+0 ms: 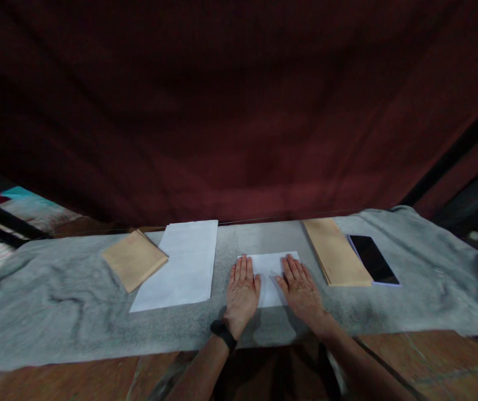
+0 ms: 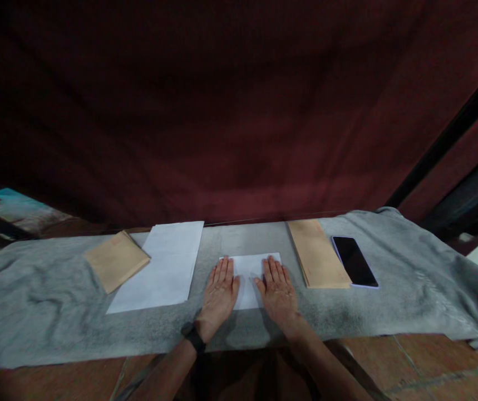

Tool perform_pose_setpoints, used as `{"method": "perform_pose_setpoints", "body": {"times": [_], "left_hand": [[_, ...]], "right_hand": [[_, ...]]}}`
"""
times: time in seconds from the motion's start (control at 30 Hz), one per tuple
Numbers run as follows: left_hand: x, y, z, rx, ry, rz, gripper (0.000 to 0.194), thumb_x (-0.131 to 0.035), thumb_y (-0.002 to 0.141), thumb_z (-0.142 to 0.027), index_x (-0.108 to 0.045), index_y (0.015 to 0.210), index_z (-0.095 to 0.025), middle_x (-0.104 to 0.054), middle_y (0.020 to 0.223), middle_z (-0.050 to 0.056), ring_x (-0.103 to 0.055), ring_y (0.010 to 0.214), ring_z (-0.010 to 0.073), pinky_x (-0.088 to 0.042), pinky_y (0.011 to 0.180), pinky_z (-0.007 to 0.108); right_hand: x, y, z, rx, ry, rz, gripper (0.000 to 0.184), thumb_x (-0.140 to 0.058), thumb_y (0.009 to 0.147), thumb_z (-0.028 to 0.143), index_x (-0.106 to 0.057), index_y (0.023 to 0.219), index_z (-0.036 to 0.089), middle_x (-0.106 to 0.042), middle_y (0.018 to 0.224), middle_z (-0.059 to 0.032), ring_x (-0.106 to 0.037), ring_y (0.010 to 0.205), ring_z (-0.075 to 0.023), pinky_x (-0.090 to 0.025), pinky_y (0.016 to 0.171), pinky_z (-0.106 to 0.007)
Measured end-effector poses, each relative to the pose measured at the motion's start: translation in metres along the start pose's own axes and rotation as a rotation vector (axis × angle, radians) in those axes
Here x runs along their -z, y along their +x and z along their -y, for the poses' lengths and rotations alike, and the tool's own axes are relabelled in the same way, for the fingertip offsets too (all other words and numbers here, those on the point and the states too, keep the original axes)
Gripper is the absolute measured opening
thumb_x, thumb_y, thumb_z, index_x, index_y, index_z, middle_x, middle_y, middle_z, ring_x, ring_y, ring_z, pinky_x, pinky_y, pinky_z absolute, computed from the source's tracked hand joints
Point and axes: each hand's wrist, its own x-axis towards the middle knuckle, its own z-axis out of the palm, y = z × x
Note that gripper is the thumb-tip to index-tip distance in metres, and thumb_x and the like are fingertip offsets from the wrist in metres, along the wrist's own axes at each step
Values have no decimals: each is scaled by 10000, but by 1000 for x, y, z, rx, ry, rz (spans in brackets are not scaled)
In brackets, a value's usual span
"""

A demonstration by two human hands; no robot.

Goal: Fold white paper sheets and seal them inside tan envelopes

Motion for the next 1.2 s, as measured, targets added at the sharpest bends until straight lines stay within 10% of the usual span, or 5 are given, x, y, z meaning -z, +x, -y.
{"method": "perform_pose_setpoints", "body": {"times": [0.53, 1.2], "left_hand": [[6, -2, -7, 12, 41, -14, 634, -319, 1030, -473, -384, 1524, -81, -350, 1596, 176, -268, 1509, 297, -207, 1239, 510], [10, 0, -5, -44, -1, 45, 545, -304, 1044, -409, -386, 1535, -187, -360, 1608, 125, -290, 1503, 280, -238, 1222, 529]], "right_hand": [[1, -3, -28, -48, -43, -73, 644, -364, 1048, 461, -403, 1495, 0, -501, 1470, -256, -466, 1376, -373, -394, 1102, -528], [2, 21, 14, 86, 38, 192, 492, -355, 1051, 336, -454, 1503, 170, -389, 1584, -119, -366, 1455, -289, -250, 1191, -506]]}}
